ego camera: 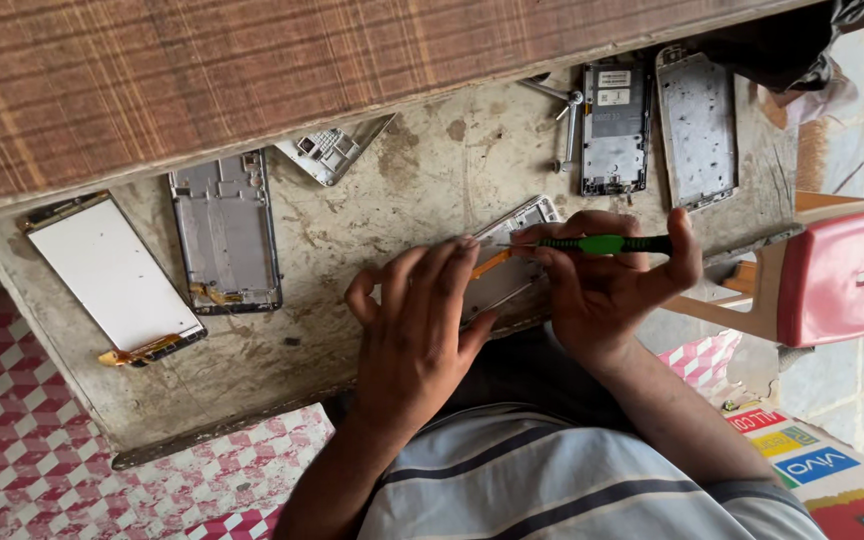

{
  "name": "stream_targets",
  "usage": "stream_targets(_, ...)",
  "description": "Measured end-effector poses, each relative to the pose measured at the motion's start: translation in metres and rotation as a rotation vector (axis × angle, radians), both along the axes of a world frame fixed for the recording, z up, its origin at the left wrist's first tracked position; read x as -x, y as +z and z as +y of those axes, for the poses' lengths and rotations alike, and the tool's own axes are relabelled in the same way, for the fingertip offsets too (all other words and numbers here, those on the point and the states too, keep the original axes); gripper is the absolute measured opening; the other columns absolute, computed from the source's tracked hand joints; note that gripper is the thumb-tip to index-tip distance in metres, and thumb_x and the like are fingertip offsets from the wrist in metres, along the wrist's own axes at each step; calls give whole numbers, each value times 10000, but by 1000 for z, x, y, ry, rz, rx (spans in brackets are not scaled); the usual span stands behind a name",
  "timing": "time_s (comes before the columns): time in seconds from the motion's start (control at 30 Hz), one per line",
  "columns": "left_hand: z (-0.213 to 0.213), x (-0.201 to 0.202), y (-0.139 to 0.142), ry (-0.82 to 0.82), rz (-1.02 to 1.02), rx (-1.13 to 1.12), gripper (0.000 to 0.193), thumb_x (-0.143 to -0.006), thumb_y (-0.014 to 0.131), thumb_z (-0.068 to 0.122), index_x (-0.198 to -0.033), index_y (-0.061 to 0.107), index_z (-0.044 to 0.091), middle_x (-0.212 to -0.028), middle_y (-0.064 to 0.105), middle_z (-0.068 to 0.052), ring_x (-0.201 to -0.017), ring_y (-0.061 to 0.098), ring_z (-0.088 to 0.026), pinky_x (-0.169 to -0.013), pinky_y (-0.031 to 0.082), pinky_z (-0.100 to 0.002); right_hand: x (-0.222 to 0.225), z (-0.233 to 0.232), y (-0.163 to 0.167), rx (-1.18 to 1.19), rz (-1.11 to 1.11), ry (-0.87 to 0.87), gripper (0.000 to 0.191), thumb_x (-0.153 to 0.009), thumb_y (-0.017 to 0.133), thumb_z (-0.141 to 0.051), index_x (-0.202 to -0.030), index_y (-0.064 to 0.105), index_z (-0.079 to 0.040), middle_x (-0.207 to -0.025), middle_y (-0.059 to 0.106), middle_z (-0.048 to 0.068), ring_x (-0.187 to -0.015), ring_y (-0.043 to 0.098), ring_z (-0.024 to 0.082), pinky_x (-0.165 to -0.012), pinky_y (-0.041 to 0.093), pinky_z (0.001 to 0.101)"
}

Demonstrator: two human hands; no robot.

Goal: The person uses a green-handled screwdriver to work on the internal components of a disassembled mobile phone chassis. They repeatedly pry and adjust small parts within the frame while other phone components lie on the workbench.

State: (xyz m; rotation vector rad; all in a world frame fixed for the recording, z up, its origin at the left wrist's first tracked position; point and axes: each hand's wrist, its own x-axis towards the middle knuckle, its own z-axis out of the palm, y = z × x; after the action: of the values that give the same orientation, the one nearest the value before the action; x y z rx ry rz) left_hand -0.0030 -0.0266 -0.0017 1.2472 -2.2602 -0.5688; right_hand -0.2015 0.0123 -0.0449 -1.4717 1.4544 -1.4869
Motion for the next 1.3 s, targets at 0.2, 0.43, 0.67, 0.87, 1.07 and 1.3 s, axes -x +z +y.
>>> stream_targets(0.2,0,-1,-4,-14,0,0,835,-800,920,319,-1469,499,50,-1385,610,-85,-1266,560,-247,-1052,323,-514,1,-7,8,-41,44,-2,853,-1092,549,201,-1564,69,-322,-1309,546,247,-1030,741,324,-938,684,449)
stream_targets(0.43,-1,0,-5,-5,-14,-5,792,-824,916,326,-1458,530,51,-1367,634,-73,-1261,567,-236,-1054,324,-506,-1,-13,19,-68,125,67,883,-1058,549,199,-1541,74,-367,-1216,618,276,-981,751,331,-877,667,426)
stream_targets(0.67,-5,-2,1,-13,-12,-54,751,-823,907,295,-1437,547,56,-1366,637,-60,-1254,564,-235,-1057,318,-511,-1,-18,22,-79,208,71,858,-1007,567,183,-1505,104,-340,-1182,594,325,-965,747,351,-828,666,419)
stream_targets(0.87,-7,-1,1,-26,1,-88,732,-814,903,275,-1426,557,75,-1385,640,-34,-1251,565,-218,-1057,305,-503,0,-18,19,-106,173,74,848,-1037,599,168,-1465,89,-358,-1136,657,274,-919,771,324,-838,673,404)
stream_targets(1.07,-8,-1,1,-30,5,-85,714,-832,904,262,-1428,557,75,-1383,648,-29,-1251,564,-206,-1069,298,-500,1,-19,20,-140,62,233,744,-1036,566,168,-1433,164,-315,-1127,630,282,-938,756,344,-861,665,426)
stream_targets(1.3,-5,1,-2,-21,-1,-75,741,-813,918,295,-1421,563,62,-1346,668,-44,-1234,570,-211,-1046,297,-500,4,-13,18,-163,23,54,832,-1074,560,184,-1492,99,-368,-1159,637,266,-954,761,328,-891,685,440)
